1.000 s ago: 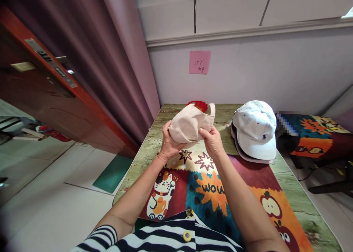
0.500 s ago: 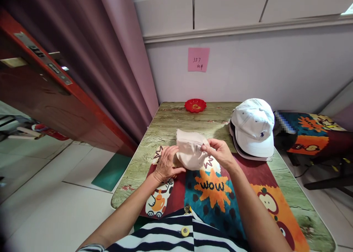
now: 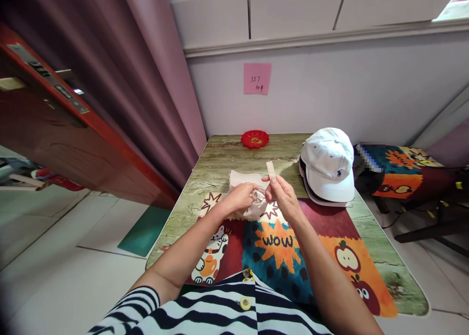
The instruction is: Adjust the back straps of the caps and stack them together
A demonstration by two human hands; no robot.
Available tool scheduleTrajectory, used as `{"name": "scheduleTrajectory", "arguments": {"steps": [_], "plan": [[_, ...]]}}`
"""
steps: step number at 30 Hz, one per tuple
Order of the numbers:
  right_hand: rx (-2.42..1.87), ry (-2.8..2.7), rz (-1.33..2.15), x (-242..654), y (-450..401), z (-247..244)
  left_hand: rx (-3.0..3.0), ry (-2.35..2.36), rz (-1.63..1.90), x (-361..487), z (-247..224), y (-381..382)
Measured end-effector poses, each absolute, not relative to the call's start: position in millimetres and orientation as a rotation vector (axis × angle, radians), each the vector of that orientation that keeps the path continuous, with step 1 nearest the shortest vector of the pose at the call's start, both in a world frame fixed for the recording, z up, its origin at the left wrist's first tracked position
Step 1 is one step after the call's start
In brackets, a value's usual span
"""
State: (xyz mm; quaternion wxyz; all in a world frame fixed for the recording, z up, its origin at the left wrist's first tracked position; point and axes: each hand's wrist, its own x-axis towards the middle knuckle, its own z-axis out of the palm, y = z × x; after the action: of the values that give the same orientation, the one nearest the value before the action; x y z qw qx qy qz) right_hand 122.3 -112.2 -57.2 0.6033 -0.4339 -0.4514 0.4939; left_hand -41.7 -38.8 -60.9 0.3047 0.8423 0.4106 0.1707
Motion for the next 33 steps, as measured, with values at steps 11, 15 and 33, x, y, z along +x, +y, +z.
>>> {"name": "scheduleTrajectory", "arguments": {"steps": [11,15,33], "plan": [[-1.224,-1.248,1.047,110.9,-109.8,-43.8,1.196,0.930,0.875,-92.5,-48.7,-40.5],[-1.356,-1.314,0.896,105.4,-107.0,-50.6,1.125,0.915,0.872,-92.1,-52.0,-41.8],[-1.116,-0.764,1.327,73.5,-93.4,-72.0,1.354,1.041,1.167,-71.0,-76.0,-46.5]]}}
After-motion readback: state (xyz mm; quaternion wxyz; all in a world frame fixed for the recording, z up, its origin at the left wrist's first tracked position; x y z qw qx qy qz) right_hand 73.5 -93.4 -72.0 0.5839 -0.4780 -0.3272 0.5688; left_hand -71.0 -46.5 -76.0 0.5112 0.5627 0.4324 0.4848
